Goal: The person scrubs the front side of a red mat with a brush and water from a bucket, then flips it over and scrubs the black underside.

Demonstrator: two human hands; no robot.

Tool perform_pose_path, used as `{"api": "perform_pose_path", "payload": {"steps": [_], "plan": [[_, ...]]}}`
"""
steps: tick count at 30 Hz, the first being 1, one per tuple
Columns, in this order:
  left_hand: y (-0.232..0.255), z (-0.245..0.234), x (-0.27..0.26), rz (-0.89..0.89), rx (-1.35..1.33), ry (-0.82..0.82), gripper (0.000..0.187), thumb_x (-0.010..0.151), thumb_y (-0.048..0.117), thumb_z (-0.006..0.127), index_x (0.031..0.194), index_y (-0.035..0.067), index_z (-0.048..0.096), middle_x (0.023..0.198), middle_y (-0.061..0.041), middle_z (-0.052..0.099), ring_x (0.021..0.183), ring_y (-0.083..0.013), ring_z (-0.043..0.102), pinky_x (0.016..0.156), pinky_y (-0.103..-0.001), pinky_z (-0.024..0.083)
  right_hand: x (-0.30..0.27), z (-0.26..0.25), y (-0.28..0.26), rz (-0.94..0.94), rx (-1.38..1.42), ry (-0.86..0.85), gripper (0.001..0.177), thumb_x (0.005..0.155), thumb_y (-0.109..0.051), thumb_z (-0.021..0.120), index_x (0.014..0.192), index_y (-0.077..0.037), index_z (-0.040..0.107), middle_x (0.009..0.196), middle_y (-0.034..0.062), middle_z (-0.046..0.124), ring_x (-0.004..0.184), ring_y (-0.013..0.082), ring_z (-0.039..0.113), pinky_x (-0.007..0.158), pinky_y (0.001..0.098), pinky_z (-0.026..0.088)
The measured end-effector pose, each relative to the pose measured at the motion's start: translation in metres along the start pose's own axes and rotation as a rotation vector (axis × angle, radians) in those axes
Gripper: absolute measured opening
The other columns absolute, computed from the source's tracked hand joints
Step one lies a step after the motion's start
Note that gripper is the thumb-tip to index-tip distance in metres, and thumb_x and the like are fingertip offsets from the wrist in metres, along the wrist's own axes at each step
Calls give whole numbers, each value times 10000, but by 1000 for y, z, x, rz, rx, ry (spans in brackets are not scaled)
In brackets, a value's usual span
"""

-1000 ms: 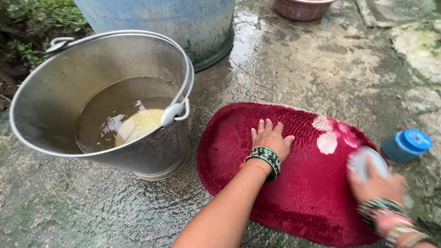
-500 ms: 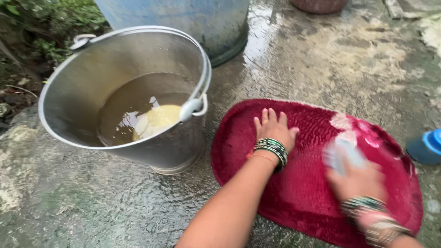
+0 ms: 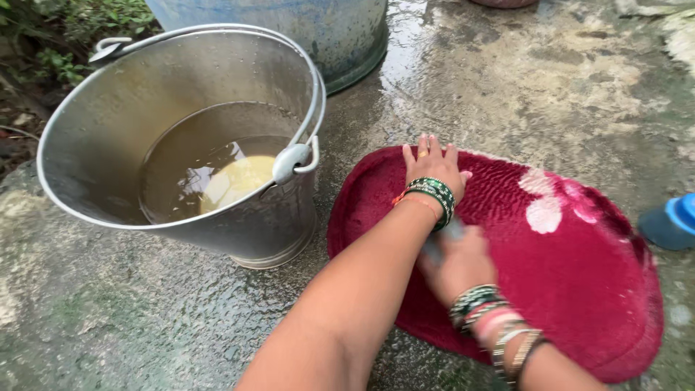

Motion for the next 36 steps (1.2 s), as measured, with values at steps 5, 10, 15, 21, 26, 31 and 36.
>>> {"api": "perform_pose_path", "payload": {"steps": [5,10,15,21,26,31,36], "plan": [[-10,1,6,-4,66,-26,717,951,545,548,1513,118,418,1622,-217,292,1542,-374,169,1217,-626,83,1,16,23,0,-169,-116,684,777,-432,736,1424,-319,543,1184,188,561,1013,383,633,782,494,586],[4,6,2,2,41,-78,712,950,541,546,1515,128,413,1632,-217,263,1545,-377,153,1210,-625,69,-1,-11,203,343,-331,-94,776,844,-605,609,1590,-512,414,1220,305,536,1018,469,640,848,563,581],[21,8,-2,40,-13,-60,720,938,540,566,1505,119,427,1621,-216,287,1542,-378,170,1213,-627,87,-9,-29,270,500,-394,8,790,829,-649,608,1576,-448,448,1194,346,550,1008,503,625,847,571,556],[22,2,-7,83,-75,20,679,946,507,579,1484,109,468,1588,-213,370,1527,-374,253,1219,-619,153,14,-22,76,-55,129,131,451,939,-431,564,1308,-182,636,1108,211,717,898,442,691,856,550,560],[18,-4,-9,92,-129,44,679,934,499,591,1477,111,465,1570,-219,374,1514,-376,254,1208,-614,153,14,26,-10,-217,-116,8,444,804,-481,737,1156,-215,682,1221,203,583,1051,411,617,858,509,557],[14,-3,-19,67,-126,18,695,927,506,591,1486,114,456,1575,-215,372,1515,-373,248,1203,-613,154,12,10,101,105,-205,-74,737,783,-464,689,1494,-424,499,1222,218,556,1081,405,614,841,514,581],[26,4,-23,69,-165,-26,675,938,511,580,1481,127,464,1587,-219,351,1517,-372,235,1208,-619,138,-6,-31,245,463,-357,-77,790,830,-558,648,1577,-466,407,1327,295,459,1143,492,558,899,568,532]]}}
Point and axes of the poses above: each hand's wrist, its own x-axis towards the middle knuckle, its own z-axis out of the palm, y = z × x, the point moved 7 cm from there along x, towards the middle knuckle
